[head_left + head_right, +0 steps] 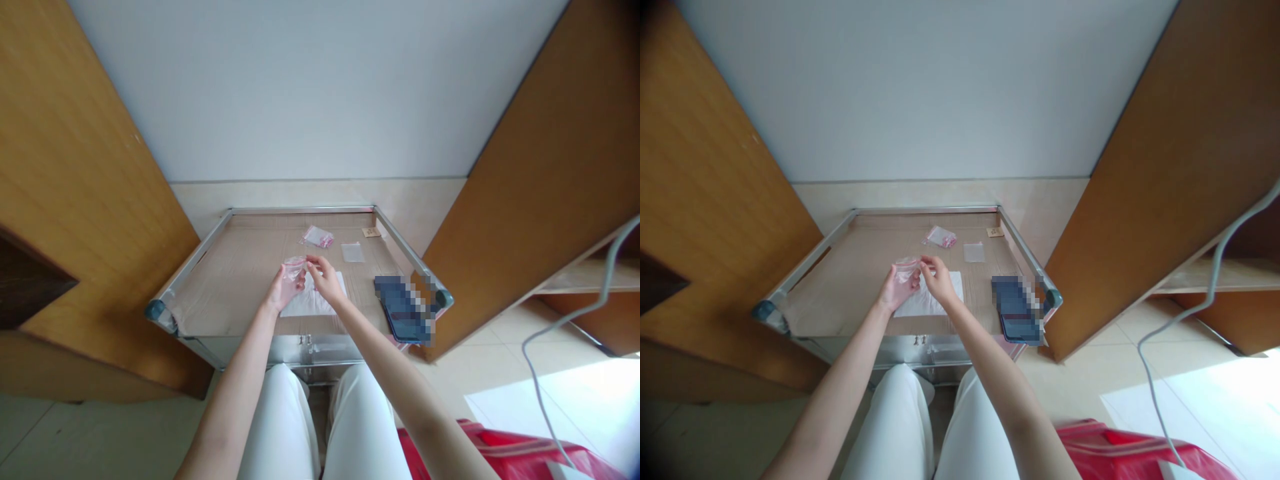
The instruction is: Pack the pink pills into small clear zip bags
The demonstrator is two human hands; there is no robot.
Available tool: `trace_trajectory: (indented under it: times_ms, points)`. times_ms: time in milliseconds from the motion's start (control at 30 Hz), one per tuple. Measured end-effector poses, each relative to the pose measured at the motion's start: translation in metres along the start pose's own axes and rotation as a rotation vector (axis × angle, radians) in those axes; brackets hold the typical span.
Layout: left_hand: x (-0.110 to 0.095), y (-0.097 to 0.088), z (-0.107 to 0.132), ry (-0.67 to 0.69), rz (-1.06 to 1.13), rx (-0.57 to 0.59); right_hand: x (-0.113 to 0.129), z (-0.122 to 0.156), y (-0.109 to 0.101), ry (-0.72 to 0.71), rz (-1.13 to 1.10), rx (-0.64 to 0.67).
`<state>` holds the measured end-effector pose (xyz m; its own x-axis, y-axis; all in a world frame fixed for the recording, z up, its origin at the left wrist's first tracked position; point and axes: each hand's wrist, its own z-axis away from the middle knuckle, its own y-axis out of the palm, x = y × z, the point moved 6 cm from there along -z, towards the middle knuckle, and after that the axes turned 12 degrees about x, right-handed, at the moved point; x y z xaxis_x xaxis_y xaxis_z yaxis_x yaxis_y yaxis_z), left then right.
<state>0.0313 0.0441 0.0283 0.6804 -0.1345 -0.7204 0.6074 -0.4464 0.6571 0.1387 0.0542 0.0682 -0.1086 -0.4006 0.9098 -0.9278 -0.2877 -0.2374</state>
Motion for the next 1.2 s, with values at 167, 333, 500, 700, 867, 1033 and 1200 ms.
trace_trajectory:
  times_ms: [167,333,500,700,867,1033,1200]
  points:
    - [0.002,0.011,0.001,-0.07,0.105,0.066,-0.003,-0.006,0.006,0.047,-0.126,0.064]
    - [0.005,0.015,0.0,-0.132,0.148,0.087,-0.012,-0.006,0.002,0.045,-0.235,0.034]
    - [0.007,0.01,-0.001,-0.161,0.061,0.042,-0.02,-0.009,-0.014,0.079,-0.146,-0.05]
    - [0.007,-0.008,0.001,-0.121,-0.251,-0.145,-0.027,-0.011,-0.021,0.129,0.041,0.01]
    - [0.009,-0.015,0.001,-0.145,-0.307,-0.25,-0.026,-0.008,-0.017,0.136,0.186,0.082]
    - [0.011,-0.017,0.001,-0.153,-0.326,-0.255,-0.024,-0.005,-0.013,0.16,0.129,0.132]
    - [0.011,-0.016,0.001,-0.146,-0.349,-0.231,-0.024,-0.002,-0.006,0.207,-0.036,0.224]
